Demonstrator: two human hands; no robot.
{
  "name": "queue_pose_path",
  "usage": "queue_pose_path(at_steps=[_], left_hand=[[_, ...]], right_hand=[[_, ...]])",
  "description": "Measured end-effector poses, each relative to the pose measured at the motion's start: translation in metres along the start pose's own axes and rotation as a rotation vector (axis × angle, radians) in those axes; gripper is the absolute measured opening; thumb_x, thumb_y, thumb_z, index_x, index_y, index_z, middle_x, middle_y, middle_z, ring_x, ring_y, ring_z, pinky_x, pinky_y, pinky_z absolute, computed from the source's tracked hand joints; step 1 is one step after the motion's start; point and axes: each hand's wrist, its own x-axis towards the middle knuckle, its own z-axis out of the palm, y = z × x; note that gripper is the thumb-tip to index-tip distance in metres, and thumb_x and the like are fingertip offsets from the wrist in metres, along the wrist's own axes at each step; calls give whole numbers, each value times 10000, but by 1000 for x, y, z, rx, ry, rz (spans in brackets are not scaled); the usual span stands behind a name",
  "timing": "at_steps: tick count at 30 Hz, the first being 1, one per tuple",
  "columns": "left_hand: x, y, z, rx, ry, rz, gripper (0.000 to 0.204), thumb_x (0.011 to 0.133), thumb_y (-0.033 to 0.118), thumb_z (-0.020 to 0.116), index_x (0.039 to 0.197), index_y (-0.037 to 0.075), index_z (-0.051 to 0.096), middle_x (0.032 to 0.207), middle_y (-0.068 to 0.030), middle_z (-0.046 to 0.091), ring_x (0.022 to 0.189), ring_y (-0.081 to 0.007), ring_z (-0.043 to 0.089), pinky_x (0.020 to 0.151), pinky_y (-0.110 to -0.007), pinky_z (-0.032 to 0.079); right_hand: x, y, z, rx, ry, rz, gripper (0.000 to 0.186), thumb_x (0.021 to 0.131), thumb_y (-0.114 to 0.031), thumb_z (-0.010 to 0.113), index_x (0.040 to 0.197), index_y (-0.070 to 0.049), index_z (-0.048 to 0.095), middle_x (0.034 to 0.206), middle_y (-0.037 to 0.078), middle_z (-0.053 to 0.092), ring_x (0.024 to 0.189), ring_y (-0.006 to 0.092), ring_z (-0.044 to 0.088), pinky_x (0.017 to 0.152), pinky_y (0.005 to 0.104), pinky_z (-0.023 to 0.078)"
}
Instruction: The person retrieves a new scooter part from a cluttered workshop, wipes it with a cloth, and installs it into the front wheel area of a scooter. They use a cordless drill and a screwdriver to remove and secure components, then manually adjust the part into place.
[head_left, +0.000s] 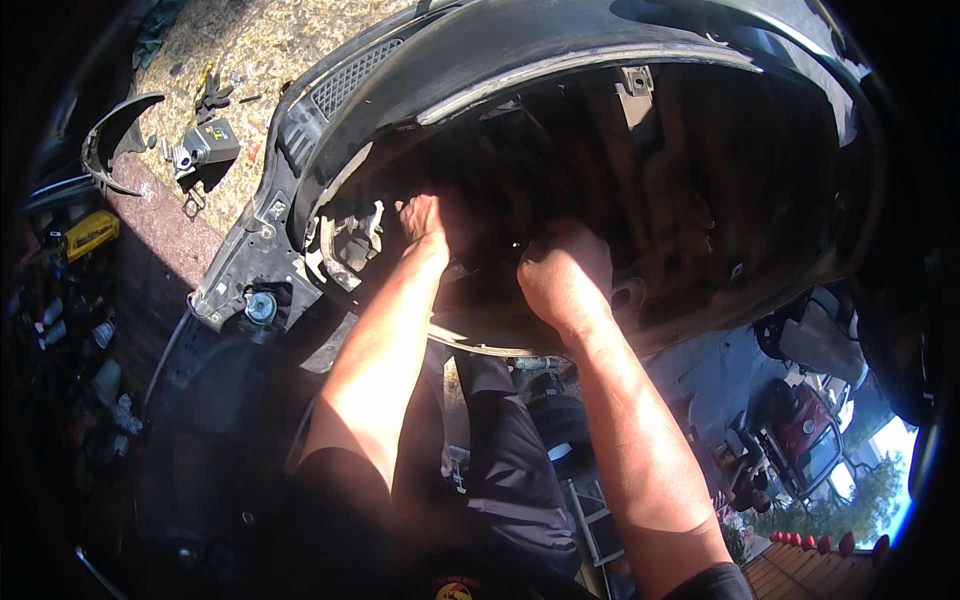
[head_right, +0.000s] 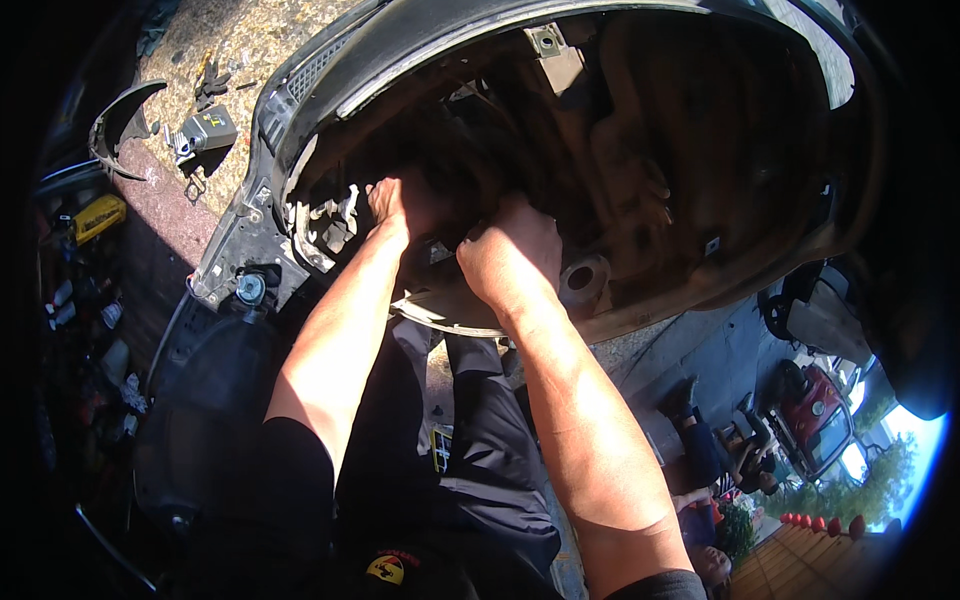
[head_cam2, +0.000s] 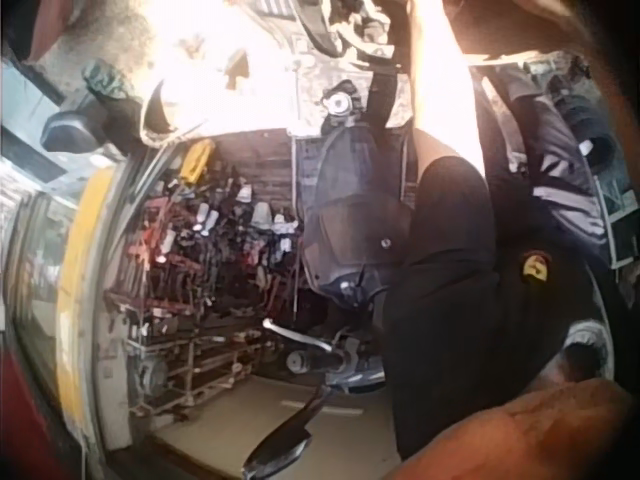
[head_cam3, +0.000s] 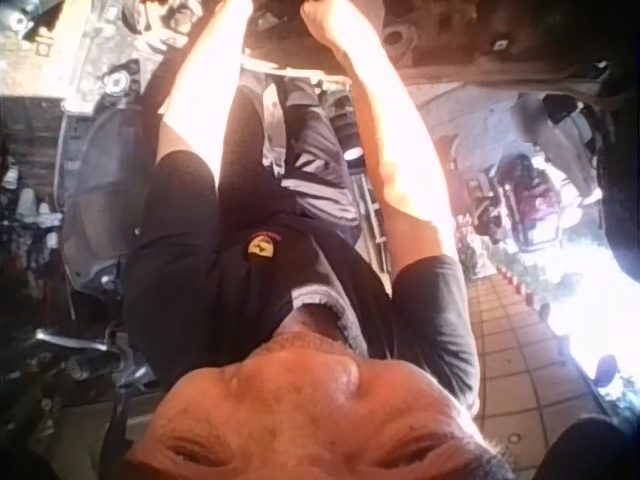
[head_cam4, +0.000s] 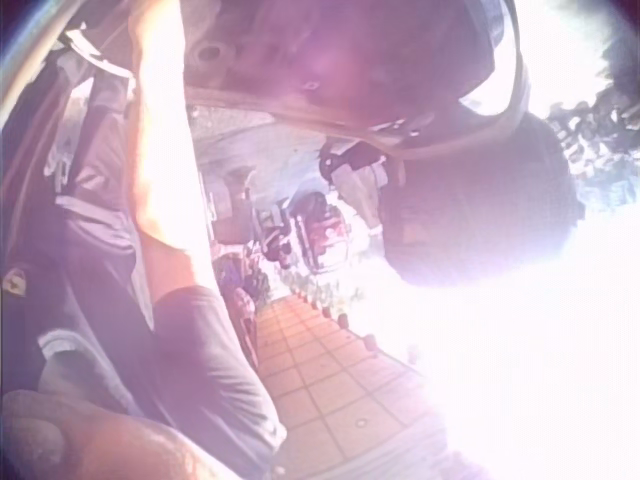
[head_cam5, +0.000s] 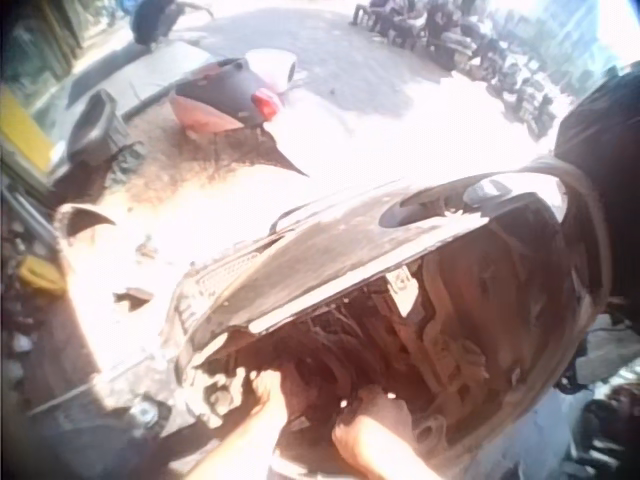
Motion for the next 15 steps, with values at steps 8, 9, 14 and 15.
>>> queue_pose_path(at_steps=[8,9,14,15], left_hand=[[-5,-1,2,-42,129,62,658,678,578,761,1178,153,707,1061,-149,728,1012,-341,695,860,-450,552],[-7,-1,3,-58,181,96,703,655,618,762,1170,142,713,1063,-174,724,1012,-354,695,862,-442,557],[-1,-4,0,-113,136,96,663,688,582,750,1145,103,715,1063,-203,712,1002,-366,694,844,-442,558],[2,-5,-3,-101,101,103,649,700,567,748,1140,92,714,1064,-209,709,999,-370,694,831,-442,559]], right_hand=[[-7,1,15,29,73,32,209,863,-158,604,950,4,704,939,254,693,900,421,678,820,450,557],[-8,0,16,37,73,40,210,863,-159,604,947,5,705,940,253,694,902,420,678,821,453,557],[-4,-2,8,8,6,73,215,864,-170,602,929,3,712,945,247,694,913,414,676,831,460,552],[-3,-3,5,-1,18,37,220,866,-173,597,927,4,713,947,246,694,914,414,675,833,458,551]])
